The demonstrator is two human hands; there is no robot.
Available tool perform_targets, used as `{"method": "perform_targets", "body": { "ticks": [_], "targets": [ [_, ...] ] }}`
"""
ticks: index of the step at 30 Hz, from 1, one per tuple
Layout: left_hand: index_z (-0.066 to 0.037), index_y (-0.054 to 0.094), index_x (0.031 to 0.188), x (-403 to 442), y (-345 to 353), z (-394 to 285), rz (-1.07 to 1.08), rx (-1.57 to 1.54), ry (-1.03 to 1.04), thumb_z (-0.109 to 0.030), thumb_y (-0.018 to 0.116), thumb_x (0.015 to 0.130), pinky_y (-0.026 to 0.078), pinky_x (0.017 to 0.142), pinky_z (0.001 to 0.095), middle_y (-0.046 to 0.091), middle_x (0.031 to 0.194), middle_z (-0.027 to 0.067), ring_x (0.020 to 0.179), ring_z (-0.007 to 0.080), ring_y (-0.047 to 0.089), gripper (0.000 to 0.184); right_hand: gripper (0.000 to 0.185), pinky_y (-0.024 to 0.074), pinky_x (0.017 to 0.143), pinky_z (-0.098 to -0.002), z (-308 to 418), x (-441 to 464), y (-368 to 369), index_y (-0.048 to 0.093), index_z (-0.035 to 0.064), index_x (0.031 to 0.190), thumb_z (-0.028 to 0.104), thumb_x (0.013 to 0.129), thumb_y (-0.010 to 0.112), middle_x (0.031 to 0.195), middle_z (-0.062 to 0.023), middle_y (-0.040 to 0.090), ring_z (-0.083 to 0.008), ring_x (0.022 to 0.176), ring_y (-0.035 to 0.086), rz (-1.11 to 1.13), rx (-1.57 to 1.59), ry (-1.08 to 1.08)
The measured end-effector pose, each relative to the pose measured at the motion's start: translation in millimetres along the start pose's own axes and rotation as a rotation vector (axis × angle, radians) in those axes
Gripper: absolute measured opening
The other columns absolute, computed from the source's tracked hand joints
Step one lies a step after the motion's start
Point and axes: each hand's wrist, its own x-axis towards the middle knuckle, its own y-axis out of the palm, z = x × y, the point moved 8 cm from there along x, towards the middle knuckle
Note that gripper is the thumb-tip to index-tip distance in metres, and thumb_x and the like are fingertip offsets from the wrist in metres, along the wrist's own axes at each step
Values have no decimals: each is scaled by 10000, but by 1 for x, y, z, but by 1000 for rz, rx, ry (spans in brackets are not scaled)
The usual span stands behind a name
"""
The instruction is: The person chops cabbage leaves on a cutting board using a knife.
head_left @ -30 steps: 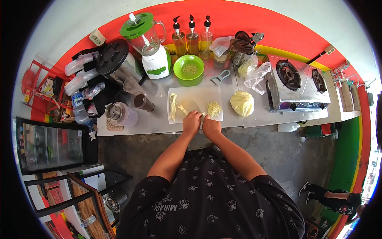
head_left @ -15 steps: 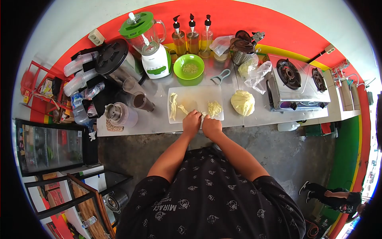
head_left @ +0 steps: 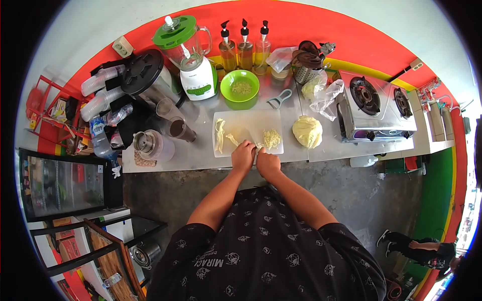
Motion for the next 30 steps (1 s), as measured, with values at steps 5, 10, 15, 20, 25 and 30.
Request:
{"method": "perform_targets", "body": {
  "ticks": [5,10,15,20,25,30],
  "targets": [
    [-110,695,884,0,-1,-1,9,0,32,-160,625,902,540,731,418,639,934,41,880,271,659,88,216,589,702,-425,3,0,-15,531,-5,1085,152,936,542,888,-187,745,-323,821,752,18,-14,-57],
    [-108,706,912,0,2,4,0,-10,-21,-163,659,880,530,750,407,660,964,36,899,287,662,80,208,587,703,-424,4,-5,-6,530,3,1087,148,938,539,889,-189,745,-323,815,752,6,-51,-60],
    [-110,704,913,-2,-2,4,12,-23,-4,-170,656,883,529,749,410,660,965,40,893,291,662,83,214,585,721,-429,3,1,-11,527,3,1081,157,934,545,887,-185,747,-332,824,751,24,-2,-38],
    [-108,705,915,2,4,8,32,18,-30,-161,650,887,527,744,414,661,969,41,888,299,662,81,199,586,704,-428,6,-1,-7,529,6,1069,153,935,538,872,-182,747,-329,812,751,-14,-12,-41],
    [-104,701,893,1,-6,-1,41,-24,-31,-161,642,890,527,737,416,662,955,43,872,303,663,82,231,589,711,-397,1,3,-5,537,8,1077,196,944,542,874,-164,750,-299,824,755,-15,44,4],
    [-113,707,895,1,-1,1,39,-4,-24,-154,633,899,533,734,415,660,952,38,877,291,667,85,218,589,680,-396,5,-2,-5,530,14,1073,191,945,539,844,-158,749,-302,794,755,3,-71,-72]
  ]
}}
